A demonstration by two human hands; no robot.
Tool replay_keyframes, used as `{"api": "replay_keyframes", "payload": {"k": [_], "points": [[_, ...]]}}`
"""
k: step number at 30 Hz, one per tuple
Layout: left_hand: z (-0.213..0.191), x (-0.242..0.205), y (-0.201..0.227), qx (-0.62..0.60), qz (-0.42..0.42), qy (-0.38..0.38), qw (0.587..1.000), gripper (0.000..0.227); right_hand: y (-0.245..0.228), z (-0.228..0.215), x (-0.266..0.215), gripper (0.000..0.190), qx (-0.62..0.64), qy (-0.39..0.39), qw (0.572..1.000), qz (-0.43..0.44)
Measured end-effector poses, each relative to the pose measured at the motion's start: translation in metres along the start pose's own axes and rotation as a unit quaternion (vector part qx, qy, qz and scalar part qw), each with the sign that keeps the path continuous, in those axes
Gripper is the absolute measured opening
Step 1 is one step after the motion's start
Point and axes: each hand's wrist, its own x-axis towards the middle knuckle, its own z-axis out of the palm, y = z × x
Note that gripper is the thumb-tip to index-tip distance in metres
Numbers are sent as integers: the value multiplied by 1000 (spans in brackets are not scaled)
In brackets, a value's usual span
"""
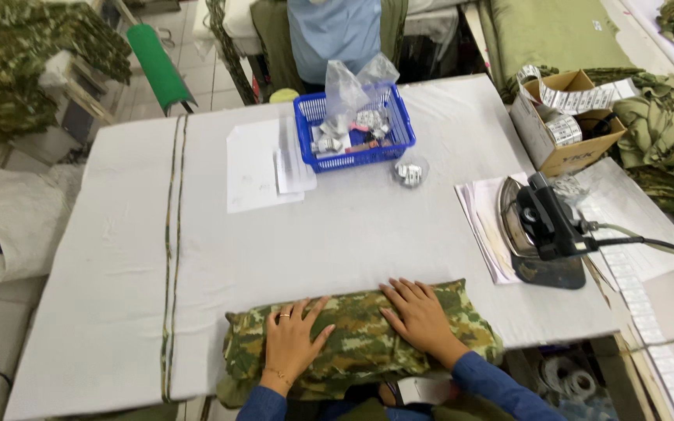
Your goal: The person irons small white labels onto the collar area of several olive green t-shirts. They repeatedly pick up a label, place it on the shirt, and press it with a hot iron. The person also handles a camouflage-patterned fabric roll and stacks the finished shirts.
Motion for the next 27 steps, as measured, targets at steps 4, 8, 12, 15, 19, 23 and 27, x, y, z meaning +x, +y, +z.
{"api": "replay_keyframes", "payload": {"k": [4,8,12,15,19,23,27], "points": [[21,2,-12,-89,24,102,990,52,11,8,6,50,42,-16,999,-17],[45,6,-16,-167,-6,131,977,45,16,5,15,51,96,-54,994,16],[95,10,-14,-140,-32,194,970,46,31,26,15,45,64,25,997,-29],[117,11,-17,-107,1,206,973,46,30,32,13,48,114,-71,989,64],[130,15,-20,-176,12,0,984,47,27,31,14,48,112,-76,988,77],[148,8,-18,-120,2,67,990,48,19,20,14,46,88,-25,995,38],[80,15,-16,-131,-16,299,945,40,14,9,21,44,81,22,996,30]]}}
